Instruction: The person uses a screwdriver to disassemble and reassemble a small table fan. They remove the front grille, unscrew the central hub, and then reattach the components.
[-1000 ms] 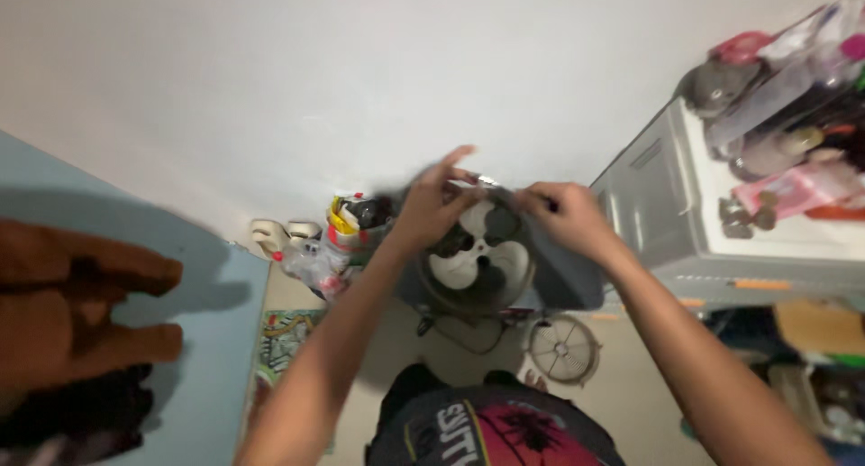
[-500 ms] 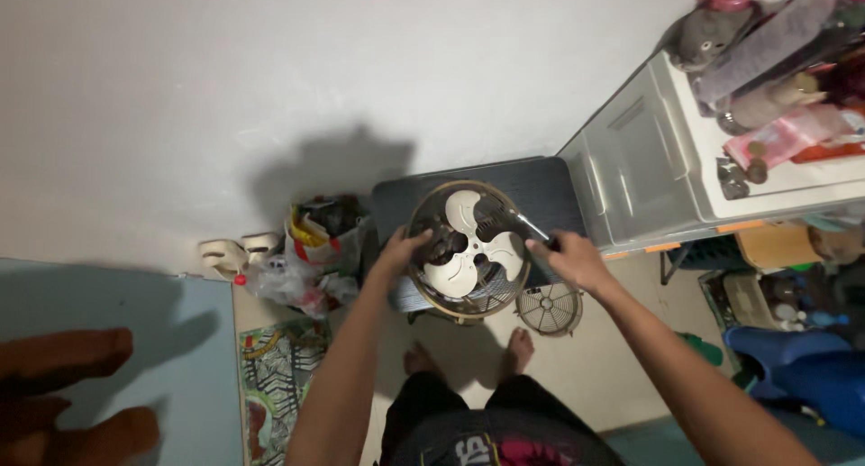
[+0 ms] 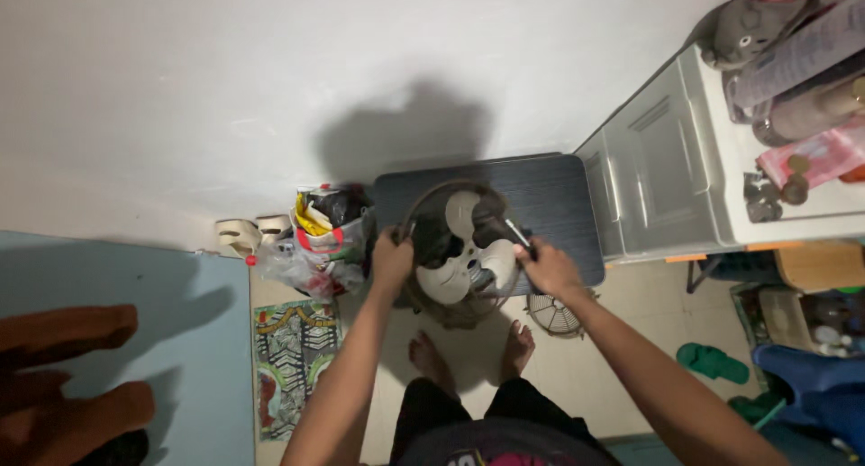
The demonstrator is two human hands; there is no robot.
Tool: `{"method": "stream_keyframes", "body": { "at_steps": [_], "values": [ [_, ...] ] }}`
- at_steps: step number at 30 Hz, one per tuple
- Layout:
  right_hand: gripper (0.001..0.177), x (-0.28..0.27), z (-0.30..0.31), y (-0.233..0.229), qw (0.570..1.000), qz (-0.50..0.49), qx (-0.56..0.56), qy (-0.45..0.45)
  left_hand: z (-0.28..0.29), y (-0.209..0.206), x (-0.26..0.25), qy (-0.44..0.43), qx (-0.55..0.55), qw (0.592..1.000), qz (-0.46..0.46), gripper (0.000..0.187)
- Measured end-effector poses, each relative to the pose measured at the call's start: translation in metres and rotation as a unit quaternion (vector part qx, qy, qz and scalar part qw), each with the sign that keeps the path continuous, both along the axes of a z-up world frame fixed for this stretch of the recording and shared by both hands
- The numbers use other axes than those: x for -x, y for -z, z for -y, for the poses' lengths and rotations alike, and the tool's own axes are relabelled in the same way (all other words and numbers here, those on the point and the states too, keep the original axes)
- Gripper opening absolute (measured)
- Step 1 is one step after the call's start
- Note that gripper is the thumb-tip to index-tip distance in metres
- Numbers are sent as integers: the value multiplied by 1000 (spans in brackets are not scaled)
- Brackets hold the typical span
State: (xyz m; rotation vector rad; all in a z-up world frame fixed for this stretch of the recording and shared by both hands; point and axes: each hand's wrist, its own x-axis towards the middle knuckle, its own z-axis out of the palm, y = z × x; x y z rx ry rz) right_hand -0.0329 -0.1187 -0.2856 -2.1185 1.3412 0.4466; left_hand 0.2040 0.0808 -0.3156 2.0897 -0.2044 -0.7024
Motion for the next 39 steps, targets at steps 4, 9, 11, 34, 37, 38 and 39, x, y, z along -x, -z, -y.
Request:
{"method": "stream_keyframes", "body": {
  "at_steps": [4,9,11,34,37,38,39],
  "values": [
    [78,0,14,27,998,-8,-60,6,3,-19,17,-17,-19,994,111,43],
    [77,3,29,76,994,17,-95,-56,13,-67,43,-38,-45,981,183,48],
    [77,4,30,91,982,55,-169,-57,16,-87,51,-47,-67,982,170,42],
    [47,-25,55,-56,932,342,-119,20,76,-143,170,-48,-196,912,358,91],
    [42,-39,47,-77,948,303,-91,-43,76,-136,172,-44,-205,904,372,89],
    [42,-44,44,-81,947,305,-78,-60,75,-135,171,-45,-206,900,380,89],
    [42,-48,41,-84,946,306,-65,-78,74,-134,171,-45,-208,896,389,89]
  ]
}}
